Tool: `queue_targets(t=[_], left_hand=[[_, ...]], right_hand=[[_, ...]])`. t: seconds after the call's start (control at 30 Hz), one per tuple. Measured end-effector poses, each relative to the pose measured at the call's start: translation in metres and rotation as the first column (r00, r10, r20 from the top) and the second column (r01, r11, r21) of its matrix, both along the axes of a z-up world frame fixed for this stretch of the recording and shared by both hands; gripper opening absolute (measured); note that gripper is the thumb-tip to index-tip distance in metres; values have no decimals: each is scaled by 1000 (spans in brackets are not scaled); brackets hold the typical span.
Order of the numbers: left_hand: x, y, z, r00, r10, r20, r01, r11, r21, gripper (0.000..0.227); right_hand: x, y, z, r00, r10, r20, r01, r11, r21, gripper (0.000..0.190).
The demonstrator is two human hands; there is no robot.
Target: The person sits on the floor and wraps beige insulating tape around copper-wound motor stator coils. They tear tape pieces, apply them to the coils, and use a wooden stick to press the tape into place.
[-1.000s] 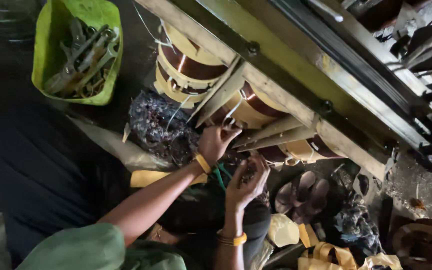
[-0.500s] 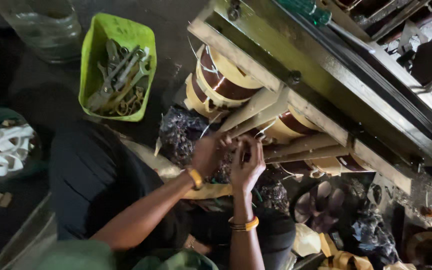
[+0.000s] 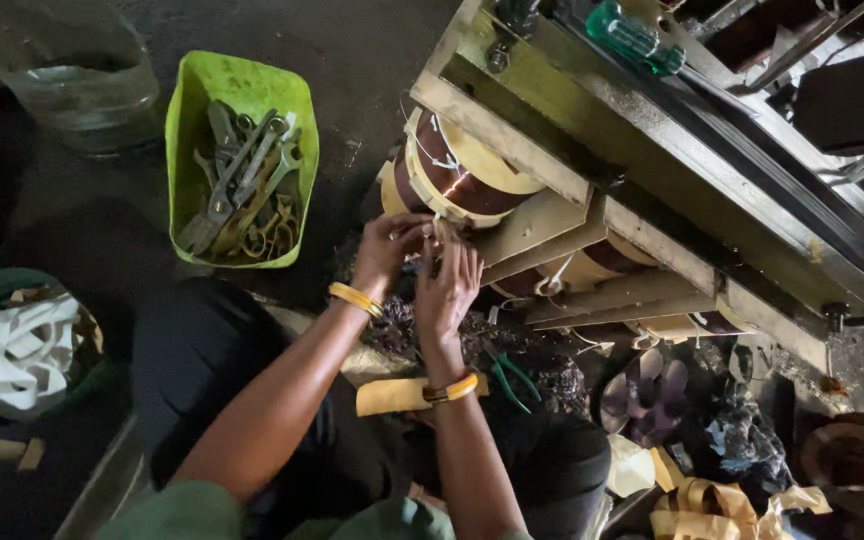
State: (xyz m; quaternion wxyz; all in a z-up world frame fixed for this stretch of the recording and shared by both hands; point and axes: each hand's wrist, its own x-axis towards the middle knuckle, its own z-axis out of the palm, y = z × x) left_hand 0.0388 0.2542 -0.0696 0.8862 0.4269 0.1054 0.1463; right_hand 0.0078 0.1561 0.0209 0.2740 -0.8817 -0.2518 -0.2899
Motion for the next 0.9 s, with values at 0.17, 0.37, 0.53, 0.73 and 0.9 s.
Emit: queue_targets(t=[0.17, 0.37, 0.53, 0.73, 0.9], left_hand=[[5, -1, -1, 997, -70, 44, 74, 994, -76, 24], [6, -10, 4, 1000, -14, -13, 13, 998, -60, 21], [-2, -11, 17, 992, 109, -56, -97, 978, 186, 16], [-12, -8, 23, 989, 140, -53, -124, 965, 233, 14], [-15, -5, 33, 975, 200, 98, -207, 976, 73, 7]], right_hand=[[-18, 0, -10, 995, -20, 96, 5, 987, 158, 40], [-19, 0, -14, 990, 73, 124, -73, 997, -5, 44], [-18, 6, -15, 997, 71, 36, -70, 997, -45, 47], [-8, 9, -20, 995, -67, -73, 63, 996, -57, 37], [18, 4, -20, 975, -203, -86, 194, 975, -109, 20]])
